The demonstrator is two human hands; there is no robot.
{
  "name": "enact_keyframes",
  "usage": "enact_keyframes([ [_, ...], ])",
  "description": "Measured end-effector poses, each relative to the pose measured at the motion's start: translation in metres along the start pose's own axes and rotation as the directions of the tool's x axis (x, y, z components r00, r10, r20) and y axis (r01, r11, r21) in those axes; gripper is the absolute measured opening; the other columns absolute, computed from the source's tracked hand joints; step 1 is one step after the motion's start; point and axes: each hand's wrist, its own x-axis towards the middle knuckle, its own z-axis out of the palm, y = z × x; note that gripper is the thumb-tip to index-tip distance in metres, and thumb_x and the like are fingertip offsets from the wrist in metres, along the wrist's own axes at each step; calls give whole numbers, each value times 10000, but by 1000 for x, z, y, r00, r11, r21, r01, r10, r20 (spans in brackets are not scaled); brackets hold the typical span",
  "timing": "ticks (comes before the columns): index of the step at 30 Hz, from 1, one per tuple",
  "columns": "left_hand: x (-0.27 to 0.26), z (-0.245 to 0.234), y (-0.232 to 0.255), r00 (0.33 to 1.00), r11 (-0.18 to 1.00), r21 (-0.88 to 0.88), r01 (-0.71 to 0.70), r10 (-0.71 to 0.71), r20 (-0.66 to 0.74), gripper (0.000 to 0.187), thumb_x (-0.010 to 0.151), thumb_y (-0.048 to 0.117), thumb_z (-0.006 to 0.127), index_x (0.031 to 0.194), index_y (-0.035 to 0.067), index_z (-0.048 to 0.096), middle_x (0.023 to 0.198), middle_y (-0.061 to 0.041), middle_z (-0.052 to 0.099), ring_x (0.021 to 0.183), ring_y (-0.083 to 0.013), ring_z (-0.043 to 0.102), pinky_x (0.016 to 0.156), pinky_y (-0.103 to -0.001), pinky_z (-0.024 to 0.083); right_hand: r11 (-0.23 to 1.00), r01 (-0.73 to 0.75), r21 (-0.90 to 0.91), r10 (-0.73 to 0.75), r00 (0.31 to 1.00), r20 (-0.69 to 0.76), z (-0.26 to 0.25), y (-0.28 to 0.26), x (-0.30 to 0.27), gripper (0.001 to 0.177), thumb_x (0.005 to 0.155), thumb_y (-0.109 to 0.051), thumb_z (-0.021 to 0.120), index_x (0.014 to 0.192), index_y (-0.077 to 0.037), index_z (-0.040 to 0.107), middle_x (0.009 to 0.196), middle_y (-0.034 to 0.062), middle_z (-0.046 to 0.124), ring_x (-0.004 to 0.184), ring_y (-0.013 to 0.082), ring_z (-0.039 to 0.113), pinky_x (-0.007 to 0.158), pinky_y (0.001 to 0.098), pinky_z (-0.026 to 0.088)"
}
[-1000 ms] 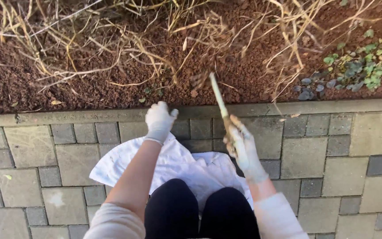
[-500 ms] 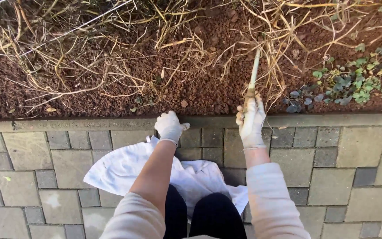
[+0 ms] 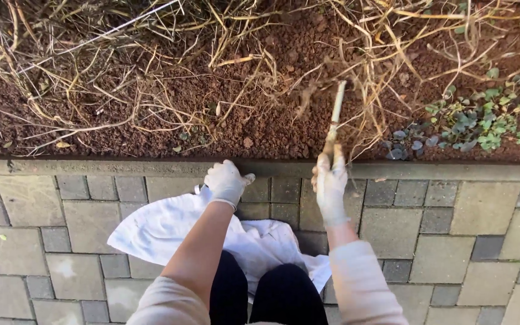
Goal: The person uses a small hand tool to scrape and remove weeds and debris from the soil in a garden bed while kneeling on a white cloth on a paved walkway.
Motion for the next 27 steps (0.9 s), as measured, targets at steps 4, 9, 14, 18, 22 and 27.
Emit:
enact_keyframes([
  [4, 11, 4, 4, 1000, 1000, -21, 18, -18, -2, 568, 810, 503, 808, 1143, 64, 669, 1133, -176, 712, 1096, -399, 674, 908, -526, 565, 983, -99, 156, 97, 995, 18, -15, 20, -14, 558, 1013, -317, 617, 1512, -186, 406, 705, 113, 621, 437, 174, 524, 309, 266, 390],
  [9, 14, -9, 7, 998, 999, -41, 35, -33, 61, 539, 782, 481, 821, 1114, 67, 726, 1115, -185, 746, 1075, -399, 702, 893, -519, 578, 967, -129, 220, 137, 990, -21, 2, -1, -25, 681, 1023, -522, 578, 1562, -178, 342, 732, 64, 632, 521, 131, 544, 372, 245, 451],
  [14, 3, -30, 12, 996, 999, -30, 34, -31, 84, 406, 836, 372, 748, 1079, 47, 767, 1082, -179, 761, 1051, -395, 719, 870, -498, 587, 991, -120, 62, 115, 991, 69, 18, 41, -66, 552, 1020, -277, 587, 1542, -260, 408, 680, 83, 645, 442, 121, 529, 332, 213, 402],
  [18, 9, -27, 10, 993, 998, -53, 41, -35, 113, 425, 826, 406, 750, 1070, 59, 782, 1070, -180, 772, 1045, -394, 734, 866, -502, 599, 997, 45, 61, -42, 998, -52, 24, 11, -46, 534, 1053, -257, 563, 1559, -300, 396, 754, 77, 671, 476, 97, 532, 352, 200, 419],
  [22, 7, -27, 9, 992, 998, -43, 49, -44, 120, 404, 819, 404, 751, 1040, 69, 793, 1048, -174, 776, 1022, -394, 739, 858, -497, 602, 967, 227, 115, -217, 972, -93, 40, 53, 30, 562, 1106, -193, 493, 1618, -186, 261, 1257, 81, 630, 750, 95, 546, 532, 172, 503],
  [27, 1, -36, 15, 992, 997, -62, 50, -42, 123, 362, 842, 298, 735, 1072, 20, 758, 1088, -195, 760, 1063, -423, 714, 896, -518, 596, 972, 117, -204, -121, 993, -7, 15, 7, -32, 508, 1067, -230, 552, 1561, -233, 432, 901, 85, 685, 619, 116, 576, 471, 207, 524],
])
